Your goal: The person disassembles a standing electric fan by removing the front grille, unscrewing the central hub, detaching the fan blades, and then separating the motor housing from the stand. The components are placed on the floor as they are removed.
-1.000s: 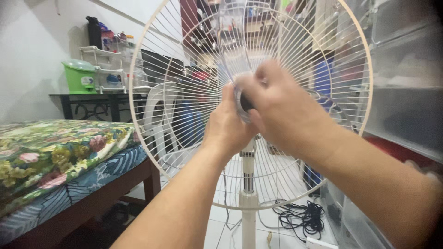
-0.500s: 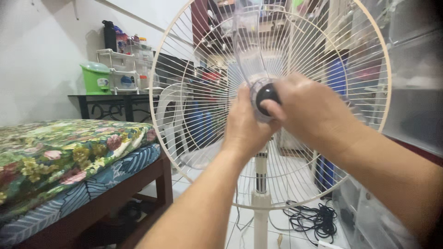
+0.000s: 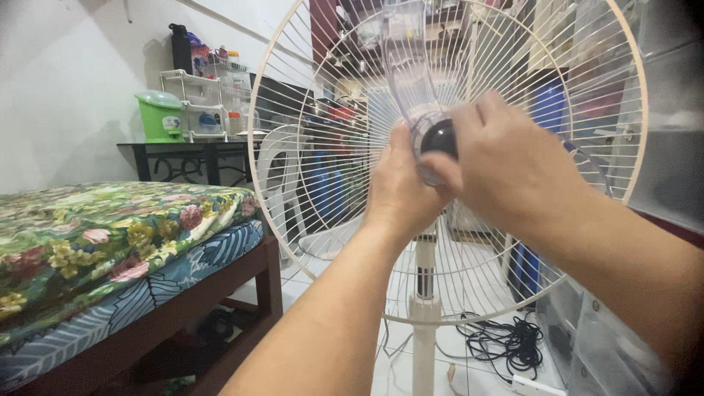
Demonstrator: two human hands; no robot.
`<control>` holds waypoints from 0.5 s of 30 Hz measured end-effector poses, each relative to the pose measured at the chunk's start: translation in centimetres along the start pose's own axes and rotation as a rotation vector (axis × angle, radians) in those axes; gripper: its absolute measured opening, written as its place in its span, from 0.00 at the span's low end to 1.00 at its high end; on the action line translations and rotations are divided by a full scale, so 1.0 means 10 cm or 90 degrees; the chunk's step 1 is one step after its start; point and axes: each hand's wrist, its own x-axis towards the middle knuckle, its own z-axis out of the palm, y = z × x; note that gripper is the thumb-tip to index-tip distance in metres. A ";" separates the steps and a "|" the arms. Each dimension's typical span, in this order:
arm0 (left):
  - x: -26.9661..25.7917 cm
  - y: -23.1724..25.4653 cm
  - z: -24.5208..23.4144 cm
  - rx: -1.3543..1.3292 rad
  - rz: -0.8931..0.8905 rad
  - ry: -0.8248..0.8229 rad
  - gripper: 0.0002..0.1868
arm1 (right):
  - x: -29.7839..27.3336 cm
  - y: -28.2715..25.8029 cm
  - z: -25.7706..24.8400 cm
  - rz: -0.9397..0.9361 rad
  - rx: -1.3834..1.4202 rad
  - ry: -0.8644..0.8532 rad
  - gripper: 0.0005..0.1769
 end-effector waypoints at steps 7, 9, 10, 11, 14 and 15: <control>0.02 0.01 -0.05 -0.024 -0.022 -0.039 0.43 | -0.02 0.03 0.05 -0.121 0.075 0.098 0.18; 0.02 0.04 -0.06 -0.001 -0.010 -0.012 0.40 | 0.04 0.05 0.02 -0.009 0.099 0.012 0.21; 0.02 0.05 -0.06 -0.003 0.000 -0.003 0.42 | 0.07 0.05 -0.01 0.037 0.120 -0.015 0.21; 0.01 0.06 -0.07 -0.006 0.009 0.005 0.44 | 0.09 0.05 -0.04 0.084 0.141 -0.043 0.21; -0.01 0.06 -0.07 -0.021 0.001 -0.007 0.48 | 0.11 0.03 -0.15 0.170 0.132 -0.049 0.23; -0.03 0.05 -0.09 -0.025 -0.008 -0.016 0.50 | 0.11 0.03 -0.20 0.198 0.165 -0.054 0.23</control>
